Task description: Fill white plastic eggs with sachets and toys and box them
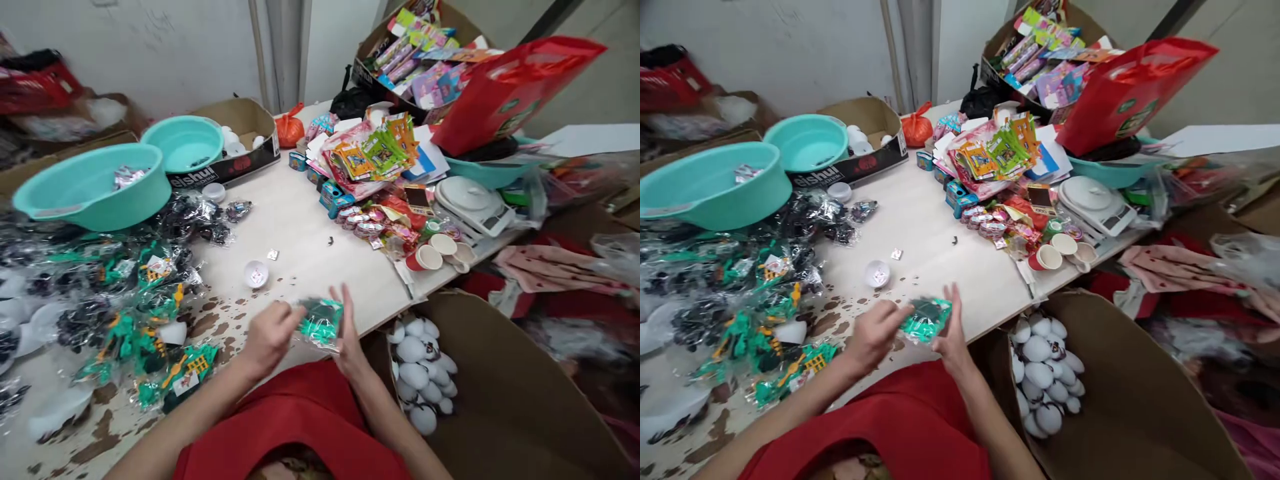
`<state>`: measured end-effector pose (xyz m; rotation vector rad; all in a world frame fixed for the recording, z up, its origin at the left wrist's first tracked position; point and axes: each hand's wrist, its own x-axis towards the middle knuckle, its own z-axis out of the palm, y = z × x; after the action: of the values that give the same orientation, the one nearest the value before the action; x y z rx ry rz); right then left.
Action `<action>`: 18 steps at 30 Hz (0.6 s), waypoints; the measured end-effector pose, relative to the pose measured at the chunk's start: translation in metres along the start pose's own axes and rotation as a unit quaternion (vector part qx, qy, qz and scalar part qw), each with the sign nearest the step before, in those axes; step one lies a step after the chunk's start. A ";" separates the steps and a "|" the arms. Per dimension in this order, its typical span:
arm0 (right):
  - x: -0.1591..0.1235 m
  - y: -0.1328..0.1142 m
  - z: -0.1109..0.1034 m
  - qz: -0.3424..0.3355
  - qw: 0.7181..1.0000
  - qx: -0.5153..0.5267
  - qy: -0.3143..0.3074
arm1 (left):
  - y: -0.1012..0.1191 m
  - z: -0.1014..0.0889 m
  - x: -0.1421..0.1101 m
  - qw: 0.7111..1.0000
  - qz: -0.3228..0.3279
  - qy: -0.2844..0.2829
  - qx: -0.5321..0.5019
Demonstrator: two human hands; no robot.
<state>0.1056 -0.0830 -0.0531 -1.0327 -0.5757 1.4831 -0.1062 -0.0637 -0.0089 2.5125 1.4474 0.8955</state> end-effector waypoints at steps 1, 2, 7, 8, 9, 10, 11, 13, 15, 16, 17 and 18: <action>0.006 -0.001 0.021 -0.003 0.999 0.022 -0.027 | 0.010 0.010 0.004 1.000 -0.002 0.001 -0.017; 0.012 -0.002 0.036 -0.002 0.999 0.032 -0.030 | 0.016 0.017 0.007 0.999 -0.009 0.011 -0.032; 0.035 0.000 0.056 -0.014 0.990 -0.016 0.142 | 0.022 0.015 0.006 0.965 -0.199 0.023 -0.169; 0.035 0.003 0.058 -0.019 0.986 -0.029 0.163 | 0.022 0.015 0.006 0.944 -0.251 0.023 -0.210; 0.033 0.007 0.061 -0.025 0.984 -0.042 0.170 | 0.023 0.015 0.008 0.921 -0.300 0.031 -0.247; 0.030 0.012 0.065 -0.026 0.985 -0.056 0.163 | 0.023 0.016 0.011 0.897 -0.342 0.045 -0.276; 0.026 0.016 0.070 -0.022 0.987 -0.068 0.147 | 0.022 0.018 0.015 0.877 -0.375 0.065 -0.294; 0.018 0.024 0.078 -0.001 0.992 -0.084 0.098 | 0.019 0.022 0.025 0.852 -0.412 0.106 -0.304; 0.014 0.029 0.082 0.029 0.995 -0.074 0.065 | 0.017 0.026 0.031 0.864 -0.390 0.139 -0.285; 0.014 0.031 0.083 0.037 0.995 -0.065 0.068 | 0.017 0.027 0.031 0.881 -0.360 0.156 -0.264; 0.015 0.034 0.082 0.041 0.994 -0.058 0.080 | 0.019 0.029 0.030 0.899 -0.324 0.171 -0.238; 0.017 0.036 0.082 0.040 0.993 -0.058 0.091 | 0.022 0.030 0.029 0.916 -0.288 0.181 -0.214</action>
<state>0.0186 -0.0571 -0.0477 -1.2810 -0.4996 1.4193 -0.0630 -0.0460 -0.0132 1.5310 1.7120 1.3975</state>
